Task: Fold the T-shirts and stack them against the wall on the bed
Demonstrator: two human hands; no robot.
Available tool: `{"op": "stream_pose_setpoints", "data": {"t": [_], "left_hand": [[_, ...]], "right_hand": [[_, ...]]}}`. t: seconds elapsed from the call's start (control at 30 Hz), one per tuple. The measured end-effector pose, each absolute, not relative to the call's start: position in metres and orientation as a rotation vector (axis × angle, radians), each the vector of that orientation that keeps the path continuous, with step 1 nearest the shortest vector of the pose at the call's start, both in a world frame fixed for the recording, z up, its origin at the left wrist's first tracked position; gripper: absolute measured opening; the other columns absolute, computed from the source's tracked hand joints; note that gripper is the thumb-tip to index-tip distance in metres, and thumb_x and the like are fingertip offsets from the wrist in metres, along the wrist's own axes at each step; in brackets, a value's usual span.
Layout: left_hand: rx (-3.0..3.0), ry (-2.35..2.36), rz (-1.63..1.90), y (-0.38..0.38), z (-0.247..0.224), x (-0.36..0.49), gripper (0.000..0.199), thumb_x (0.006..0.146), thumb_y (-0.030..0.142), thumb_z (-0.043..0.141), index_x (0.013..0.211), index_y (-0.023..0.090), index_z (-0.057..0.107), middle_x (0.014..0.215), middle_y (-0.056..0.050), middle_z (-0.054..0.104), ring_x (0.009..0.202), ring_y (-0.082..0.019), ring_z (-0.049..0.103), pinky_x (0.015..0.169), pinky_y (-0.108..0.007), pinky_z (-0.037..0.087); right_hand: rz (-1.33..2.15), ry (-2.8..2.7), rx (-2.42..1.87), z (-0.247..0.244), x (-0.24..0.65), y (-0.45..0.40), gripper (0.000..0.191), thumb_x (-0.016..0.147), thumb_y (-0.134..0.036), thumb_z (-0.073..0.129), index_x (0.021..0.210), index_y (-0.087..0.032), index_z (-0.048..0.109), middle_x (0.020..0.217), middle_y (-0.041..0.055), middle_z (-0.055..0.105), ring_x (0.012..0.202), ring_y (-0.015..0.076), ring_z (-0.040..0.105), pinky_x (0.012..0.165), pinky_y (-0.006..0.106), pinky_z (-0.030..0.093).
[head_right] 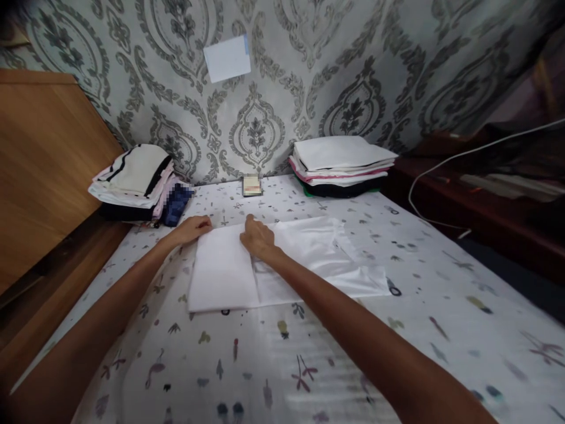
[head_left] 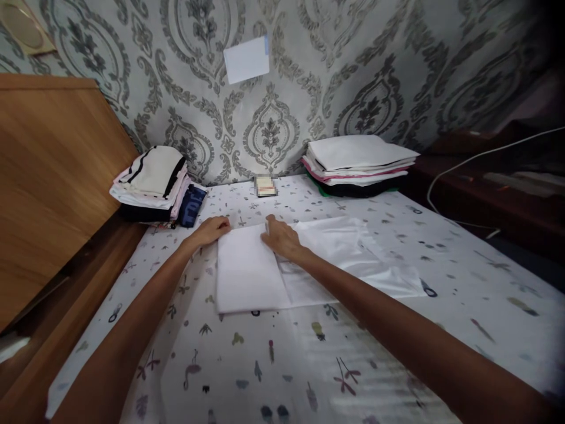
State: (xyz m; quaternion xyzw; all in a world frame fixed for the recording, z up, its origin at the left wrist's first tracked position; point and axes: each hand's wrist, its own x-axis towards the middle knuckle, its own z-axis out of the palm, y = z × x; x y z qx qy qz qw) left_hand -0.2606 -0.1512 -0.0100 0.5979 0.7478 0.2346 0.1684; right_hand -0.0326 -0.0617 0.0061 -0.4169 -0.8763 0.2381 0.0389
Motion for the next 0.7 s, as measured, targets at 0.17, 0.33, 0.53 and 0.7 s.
{"op": "stream_pose_setpoints", "data": {"t": [0.17,0.33,0.53,0.7], "left_hand": [[1.689,2.242,0.768,-0.159,-0.01,-0.267,0.015,0.083,0.024,0.051,0.083,0.02,0.065,0.082,-0.002,0.067,0.082,-0.02,0.06,0.079,-0.03,0.044],[1.688,2.416,0.902,-0.181,-0.012,-0.252,0.028,0.091,0.022,0.043,0.111,0.018,0.062,0.111,-0.011,0.066,0.11,-0.025,0.059,0.099,-0.039,0.044],[1.947,2.321,0.393,-0.23,-0.034,-0.186,0.064,0.099,0.051,0.039,0.149,0.013,0.037,0.162,-0.018,0.032,0.152,-0.028,0.024,0.123,-0.047,0.019],[1.81,2.354,0.103,-0.236,-0.031,-0.188,0.073,0.101,0.058,0.026,0.156,0.011,0.026,0.166,-0.018,0.017,0.155,-0.027,0.012,0.124,-0.05,0.015]], "right_hand": [[0.402,-2.794,-1.143,0.011,-0.03,-0.069,0.045,0.095,-0.018,0.046,0.139,-0.012,0.047,0.118,0.0177,0.067,0.107,0.0319,0.063,0.081,0.04,0.048],[0.229,-2.829,-0.711,0.001,-0.038,-0.075,0.034,0.097,-0.014,0.043,0.126,-0.01,0.06,0.137,0.0188,0.056,0.128,0.0287,0.05,0.104,0.04,0.04],[0.299,-2.956,-0.566,-0.022,-0.047,-0.073,0.042,0.103,-0.024,0.034,0.139,-0.01,0.05,0.153,0.0183,0.046,0.142,0.0286,0.039,0.116,0.049,0.028],[0.259,-2.96,-0.584,-0.027,-0.047,-0.073,0.046,0.103,-0.029,0.03,0.142,-0.012,0.048,0.156,0.0178,0.043,0.146,0.0299,0.035,0.117,0.051,0.027]]}}
